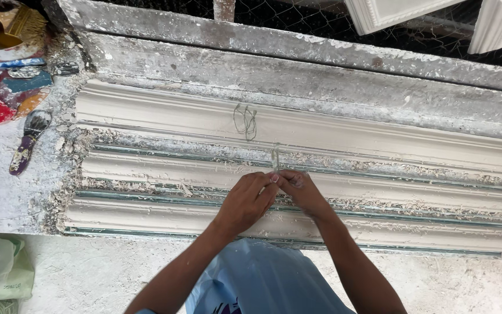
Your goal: The person twists thin wire pieces by hand into looped shapes and lays them on a white decorative cornice molding on the work table. They then take plaster from the table and press and smooth it by hand along the edge of the molding.
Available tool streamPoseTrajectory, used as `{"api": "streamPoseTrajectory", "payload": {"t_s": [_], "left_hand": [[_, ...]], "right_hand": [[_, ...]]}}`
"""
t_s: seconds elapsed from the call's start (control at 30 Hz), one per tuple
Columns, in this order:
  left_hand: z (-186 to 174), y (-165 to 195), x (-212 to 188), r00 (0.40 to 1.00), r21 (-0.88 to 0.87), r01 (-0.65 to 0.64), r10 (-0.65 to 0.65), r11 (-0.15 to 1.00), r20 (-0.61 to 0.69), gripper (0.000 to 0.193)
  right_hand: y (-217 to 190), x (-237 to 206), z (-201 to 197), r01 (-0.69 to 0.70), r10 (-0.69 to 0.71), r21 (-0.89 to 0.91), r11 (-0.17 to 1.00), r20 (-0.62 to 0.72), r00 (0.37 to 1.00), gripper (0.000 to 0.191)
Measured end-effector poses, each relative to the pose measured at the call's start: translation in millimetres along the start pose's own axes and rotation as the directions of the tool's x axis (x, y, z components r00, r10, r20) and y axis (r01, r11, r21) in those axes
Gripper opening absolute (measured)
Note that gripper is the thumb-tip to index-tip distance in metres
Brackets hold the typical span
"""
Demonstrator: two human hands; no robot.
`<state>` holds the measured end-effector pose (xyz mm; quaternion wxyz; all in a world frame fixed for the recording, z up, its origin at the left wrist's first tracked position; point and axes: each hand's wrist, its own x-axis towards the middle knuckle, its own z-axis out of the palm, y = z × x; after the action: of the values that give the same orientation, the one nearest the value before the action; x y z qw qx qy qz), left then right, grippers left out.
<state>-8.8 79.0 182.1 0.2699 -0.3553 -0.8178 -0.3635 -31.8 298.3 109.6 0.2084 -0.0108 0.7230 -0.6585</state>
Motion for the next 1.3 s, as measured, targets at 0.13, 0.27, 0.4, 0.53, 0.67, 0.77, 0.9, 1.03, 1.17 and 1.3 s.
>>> {"api": "streamPoseTrajectory", "payload": {"t_s": [0.13, 0.27, 0.4, 0.53, 0.67, 0.77, 0.9, 1.03, 1.17, 1.3], "left_hand": [[-12.9, -10.5, 14.1, 0.952, 0.009, -0.286, 0.283, 0.958, 0.113, 0.018], [-12.0, -16.2, 24.0, 0.887, -0.014, -0.448, 0.447, 0.894, 0.113, 0.012], [-8.8, -19.5, 24.9, 0.853, -0.005, -0.513, 0.51, 0.858, 0.11, 0.012], [-6.4, -24.6, 22.7, 0.862, 0.018, -0.504, 0.502, 0.864, 0.068, 0.013], [-6.9, -28.7, 16.7, 0.895, 0.031, -0.441, 0.437, 0.897, 0.092, 0.014], [-6.0, -30.6, 11.4, 0.934, 0.048, -0.342, 0.333, 0.939, 0.126, 0.016], [0.6, -23.4, 4.9, 0.993, -0.045, -0.071, 0.074, 0.996, 0.086, 0.031], [13.5, -3.7, 1.5, 0.942, -0.294, 0.332, -0.328, 0.896, 0.063, 0.025], [25.6, 6.0, 6.7, 0.651, -0.705, 0.632, -0.713, 0.321, 0.259, 0.007], [29.8, 5.5, 13.7, 0.484, -0.821, 0.515, -0.707, -0.247, 0.516, 0.018]], "right_hand": [[-9.9, -2.1, -21.6, -0.105, 0.115, -0.057, 0.993, 0.205, 0.972, 0.026], [-10.7, 0.5, -31.8, 0.069, -0.034, -0.057, 0.996, 0.474, 0.88, 0.021], [-12.7, -2.0, -38.0, 0.093, 0.022, -0.209, 0.973, 0.489, 0.872, 0.017], [-22.1, -6.9, -41.1, 0.146, 0.027, -0.295, 0.944, 0.512, 0.859, 0.018], [-34.6, -12.4, -33.2, 0.091, 0.016, -0.226, 0.97, 0.433, 0.901, 0.017], [-43.1, -12.9, -17.8, -0.017, 0.077, -0.37, 0.929, 0.149, 0.986, 0.019], [-58.0, -11.5, 1.1, 0.254, -0.28, -0.451, 0.856, 0.01, 0.96, 0.015], [-73.7, -15.4, 19.9, 0.413, -0.604, -0.658, 0.629, -0.079, 0.793, 0.008], [-82.6, -13.7, 34.4, 0.471, -0.833, -0.794, 0.384, -0.078, 0.548, 0.006], [-76.0, -15.1, 36.0, 0.534, -0.869, -0.763, 0.363, -0.07, 0.491, 0.007]]}}
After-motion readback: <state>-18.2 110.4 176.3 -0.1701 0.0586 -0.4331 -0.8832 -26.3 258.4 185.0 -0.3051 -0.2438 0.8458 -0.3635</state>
